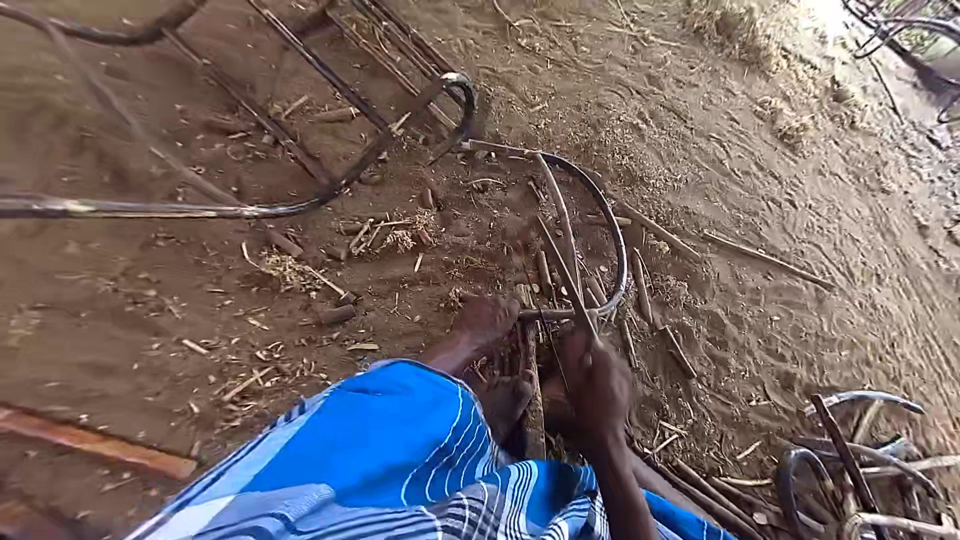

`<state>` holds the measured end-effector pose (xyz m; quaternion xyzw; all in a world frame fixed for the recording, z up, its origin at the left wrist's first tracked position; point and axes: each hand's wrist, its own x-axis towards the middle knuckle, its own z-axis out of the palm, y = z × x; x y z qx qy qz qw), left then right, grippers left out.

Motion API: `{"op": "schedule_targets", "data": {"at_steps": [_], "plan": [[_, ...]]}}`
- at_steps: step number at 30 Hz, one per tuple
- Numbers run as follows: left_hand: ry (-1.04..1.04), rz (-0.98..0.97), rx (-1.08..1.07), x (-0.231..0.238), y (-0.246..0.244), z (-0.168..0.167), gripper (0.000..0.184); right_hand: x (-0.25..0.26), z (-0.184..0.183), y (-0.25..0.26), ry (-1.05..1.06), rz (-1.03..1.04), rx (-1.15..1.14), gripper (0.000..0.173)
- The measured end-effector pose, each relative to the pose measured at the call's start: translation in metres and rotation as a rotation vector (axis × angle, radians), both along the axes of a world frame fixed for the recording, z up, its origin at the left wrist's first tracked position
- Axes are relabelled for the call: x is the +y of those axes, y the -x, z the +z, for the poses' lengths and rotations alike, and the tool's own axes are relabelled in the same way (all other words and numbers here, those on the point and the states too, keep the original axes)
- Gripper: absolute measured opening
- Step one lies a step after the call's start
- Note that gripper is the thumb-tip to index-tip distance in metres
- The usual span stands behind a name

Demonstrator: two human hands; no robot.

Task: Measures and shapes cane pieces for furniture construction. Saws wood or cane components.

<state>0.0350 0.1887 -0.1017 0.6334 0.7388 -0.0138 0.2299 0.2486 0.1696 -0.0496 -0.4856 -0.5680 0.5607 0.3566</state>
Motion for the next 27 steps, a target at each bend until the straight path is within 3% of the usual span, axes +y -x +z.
{"op": "schedule_targets", "data": {"at_steps": [3,6,8,12,14,17,20,23,25,27], "plan": [[-0.03,0.012,0.016,0.004,0.003,-0.006,0.018,-0.042,-0.009,-0.024,0.02,-0.173,0.213,0.038],[-0.071,-0.021,0.045,0.002,0.006,-0.012,0.015,-0.008,-0.034,0.004,-0.129,-0.051,-0.004,0.042],[-0.043,-0.021,0.054,0.0,0.001,-0.009,0.016,0.02,-0.051,0.02,-0.073,0.045,-0.045,0.051],[0.022,0.017,0.085,0.006,0.0,0.01,0.023,0.021,0.009,0.014,0.105,-0.094,0.356,0.042],[0.067,0.047,0.073,0.005,0.0,0.013,0.024,0.014,0.04,-0.024,0.111,-0.217,0.514,0.042],[0.124,0.054,0.105,0.007,0.0,0.032,0.023,0.017,0.062,-0.107,0.001,-0.351,0.517,0.041],[0.064,0.044,0.163,0.014,0.014,0.092,0.023,0.027,0.057,-0.183,-0.182,-0.483,0.262,0.04],[-0.09,-0.048,0.293,0.031,0.05,0.168,0.026,0.034,0.023,-0.235,-0.31,-0.531,-0.222,0.038],[-0.169,-0.171,0.404,0.036,0.064,0.228,0.025,0.039,0.0,-0.25,-0.299,-0.467,-0.587,0.054],[-0.245,-0.363,0.611,0.034,0.068,0.275,0.02,0.046,-0.014,-0.247,-0.139,-0.329,-0.844,0.06]]}}
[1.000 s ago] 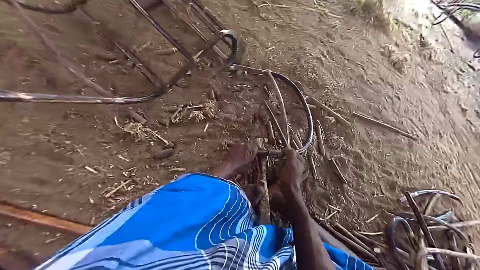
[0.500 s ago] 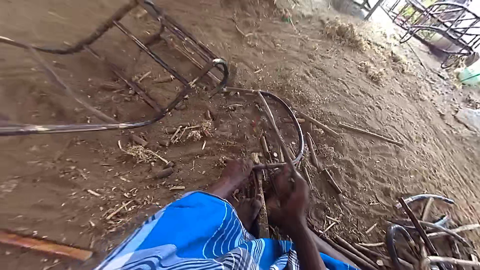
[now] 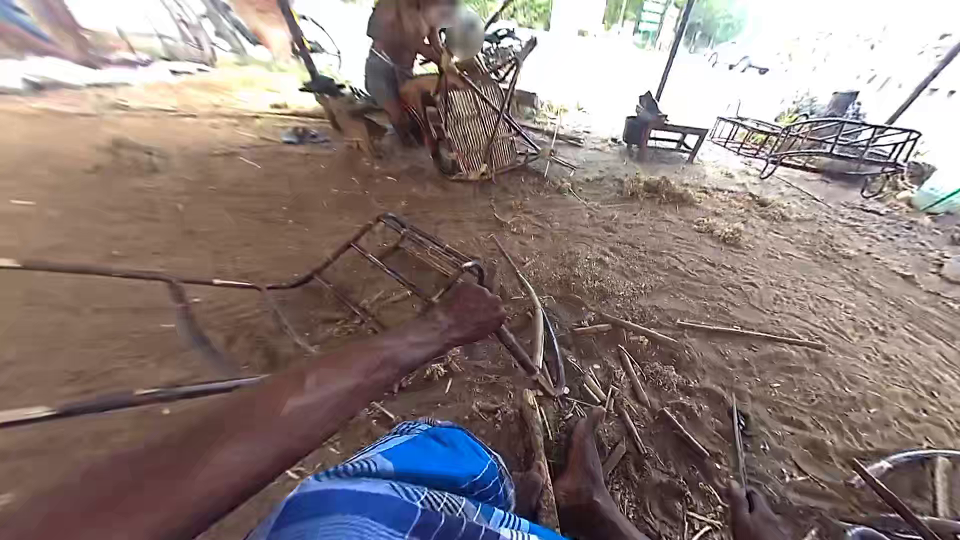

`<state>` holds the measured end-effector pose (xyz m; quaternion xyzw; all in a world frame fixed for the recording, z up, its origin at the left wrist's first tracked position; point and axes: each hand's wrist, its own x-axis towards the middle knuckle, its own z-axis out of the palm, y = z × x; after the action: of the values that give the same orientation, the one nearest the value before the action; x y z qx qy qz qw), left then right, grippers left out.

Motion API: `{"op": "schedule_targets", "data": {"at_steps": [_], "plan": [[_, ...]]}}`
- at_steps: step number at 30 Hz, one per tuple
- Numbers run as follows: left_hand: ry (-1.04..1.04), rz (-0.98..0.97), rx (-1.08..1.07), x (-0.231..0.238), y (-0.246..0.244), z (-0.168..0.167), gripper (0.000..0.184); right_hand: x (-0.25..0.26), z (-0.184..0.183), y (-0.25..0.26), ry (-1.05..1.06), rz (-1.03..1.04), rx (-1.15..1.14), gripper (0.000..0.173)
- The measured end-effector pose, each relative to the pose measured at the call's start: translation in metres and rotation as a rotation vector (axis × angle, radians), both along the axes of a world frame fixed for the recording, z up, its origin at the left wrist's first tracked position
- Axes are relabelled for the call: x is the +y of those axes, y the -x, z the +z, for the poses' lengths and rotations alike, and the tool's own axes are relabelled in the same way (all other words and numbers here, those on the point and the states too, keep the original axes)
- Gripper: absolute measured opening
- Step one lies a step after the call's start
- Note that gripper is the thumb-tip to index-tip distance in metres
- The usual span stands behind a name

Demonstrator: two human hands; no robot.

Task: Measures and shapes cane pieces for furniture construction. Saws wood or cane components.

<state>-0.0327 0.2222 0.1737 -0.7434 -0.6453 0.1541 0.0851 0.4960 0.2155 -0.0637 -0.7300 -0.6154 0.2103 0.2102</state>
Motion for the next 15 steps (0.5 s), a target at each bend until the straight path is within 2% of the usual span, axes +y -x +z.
{"op": "schedule_targets", "data": {"at_steps": [1,2,4,6,7,9,10,11,12,13,15], "plan": [[-0.016,-0.068,0.076,-0.006,-0.003,0.02,0.019,0.003,0.001,0.012,0.113,0.036,-0.06,0.063],[-0.022,-0.121,0.127,-0.014,-0.007,0.037,0.019,0.004,0.005,0.032,0.134,0.088,-0.083,0.068],[-0.025,-0.16,0.173,-0.033,-0.016,0.054,0.019,-0.009,0.044,0.099,0.041,0.25,0.021,0.077],[-0.017,-0.191,0.204,-0.05,-0.027,0.053,0.015,-0.035,0.101,0.183,-0.023,0.473,0.198,0.079],[-0.011,-0.212,0.19,-0.058,-0.034,0.045,0.015,-0.048,0.123,0.222,0.001,0.574,0.292,0.086],[-0.084,-0.299,0.141,-0.075,-0.043,0.023,0.013,-0.065,0.141,0.285,0.099,0.757,0.397,0.093],[-0.154,-0.329,0.088,-0.087,-0.046,0.01,0.009,-0.071,0.138,0.307,0.144,0.832,0.416,0.087],[-0.247,-0.335,0.057,-0.102,-0.049,0.002,0.011,-0.076,0.13,0.324,0.165,0.882,0.431,0.069],[-0.342,-0.302,0.044,-0.117,-0.051,-0.004,0.024,-0.081,0.123,0.334,0.181,0.909,0.424,0.049],[-0.432,-0.223,0.018,-0.133,-0.051,-0.01,0.037,-0.085,0.119,0.339,0.19,0.925,0.399,0.037],[-0.601,0.043,-0.136,-0.162,-0.048,-0.03,0.051,-0.096,0.112,0.339,0.154,0.877,0.35,0.031]]}}
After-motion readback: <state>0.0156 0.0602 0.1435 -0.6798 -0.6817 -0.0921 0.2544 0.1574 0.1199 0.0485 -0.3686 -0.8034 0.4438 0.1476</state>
